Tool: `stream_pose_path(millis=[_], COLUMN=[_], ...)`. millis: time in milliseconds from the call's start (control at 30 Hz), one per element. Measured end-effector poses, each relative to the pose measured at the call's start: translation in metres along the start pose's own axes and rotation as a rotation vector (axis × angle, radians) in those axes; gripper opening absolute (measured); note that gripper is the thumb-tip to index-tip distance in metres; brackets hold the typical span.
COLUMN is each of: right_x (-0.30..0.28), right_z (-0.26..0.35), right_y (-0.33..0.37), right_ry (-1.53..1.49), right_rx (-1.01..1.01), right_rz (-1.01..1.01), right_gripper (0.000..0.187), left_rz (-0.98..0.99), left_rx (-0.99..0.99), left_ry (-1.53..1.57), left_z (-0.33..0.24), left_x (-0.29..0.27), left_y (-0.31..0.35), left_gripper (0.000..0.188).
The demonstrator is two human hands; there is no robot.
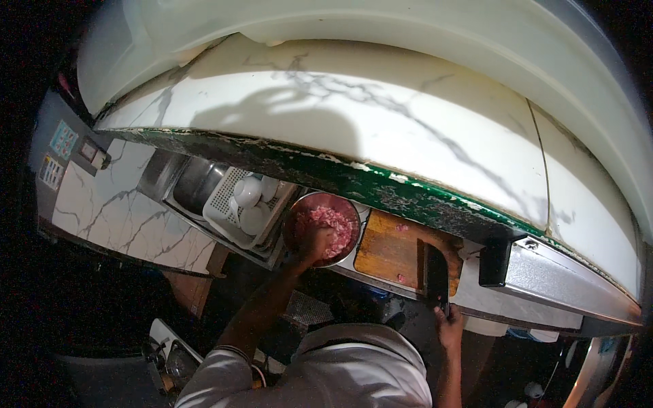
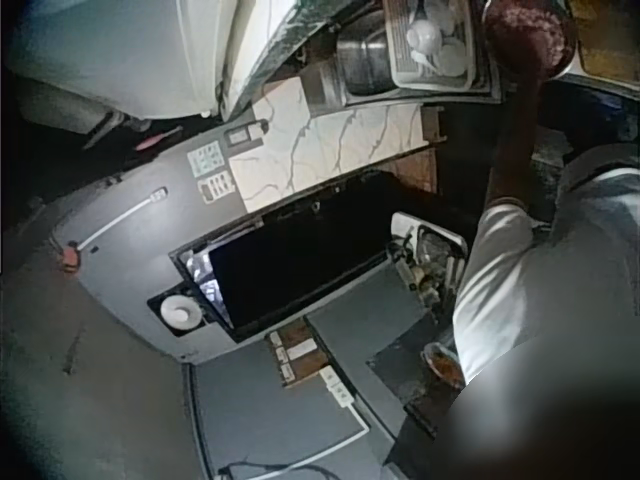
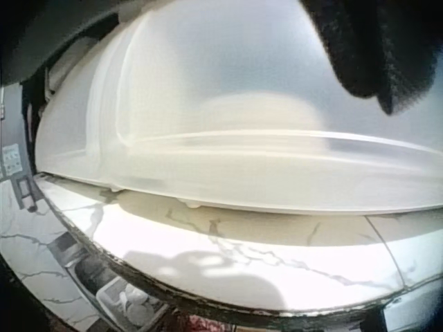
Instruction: The person cuts raw meat on a wooden cutting board by hand using a knife, then transfers the pieces into a bowl and onto a plate.
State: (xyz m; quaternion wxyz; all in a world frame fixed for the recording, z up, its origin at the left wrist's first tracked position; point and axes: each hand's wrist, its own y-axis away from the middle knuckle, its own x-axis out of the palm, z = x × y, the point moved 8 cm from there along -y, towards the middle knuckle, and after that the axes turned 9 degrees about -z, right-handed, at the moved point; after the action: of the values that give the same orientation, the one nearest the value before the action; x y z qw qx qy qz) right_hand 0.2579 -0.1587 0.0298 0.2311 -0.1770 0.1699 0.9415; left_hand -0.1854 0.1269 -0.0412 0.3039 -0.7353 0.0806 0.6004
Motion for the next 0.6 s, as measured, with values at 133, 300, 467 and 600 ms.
stream_pose_path(millis=[133, 300, 467, 600], right_x=[-0.034, -0.058, -0.036, -0.029], right_z=[-0.046, -0.024, -0.040, -0.043], right_y=[-0.004, 0.014, -0.029, -0.064], right_ry=[0.065, 0.146, 0.330, 0.431], right_rx=[-0.007, 0.242, 0.077, -0.199], right_rz=[0.018, 0.240, 0.269, 0.002], right_gripper=[0.028, 0.035, 0.041, 0.041], left_rz=[0.042, -0.076, 0.015, 0.145], left_rx=[-0.443, -0.422, -0.495, -0.463], left_ry=[0.425, 0.678, 1.078, 1.275], left_z=[0.036, 0.020, -0.041, -0.146], left_x=[-0.008, -0.027, -0.055, -0.042], left_y=[-0.011, -0.030, -0.077, -0.124], left_gripper=[0.021, 0.023, 0.023, 0.019])
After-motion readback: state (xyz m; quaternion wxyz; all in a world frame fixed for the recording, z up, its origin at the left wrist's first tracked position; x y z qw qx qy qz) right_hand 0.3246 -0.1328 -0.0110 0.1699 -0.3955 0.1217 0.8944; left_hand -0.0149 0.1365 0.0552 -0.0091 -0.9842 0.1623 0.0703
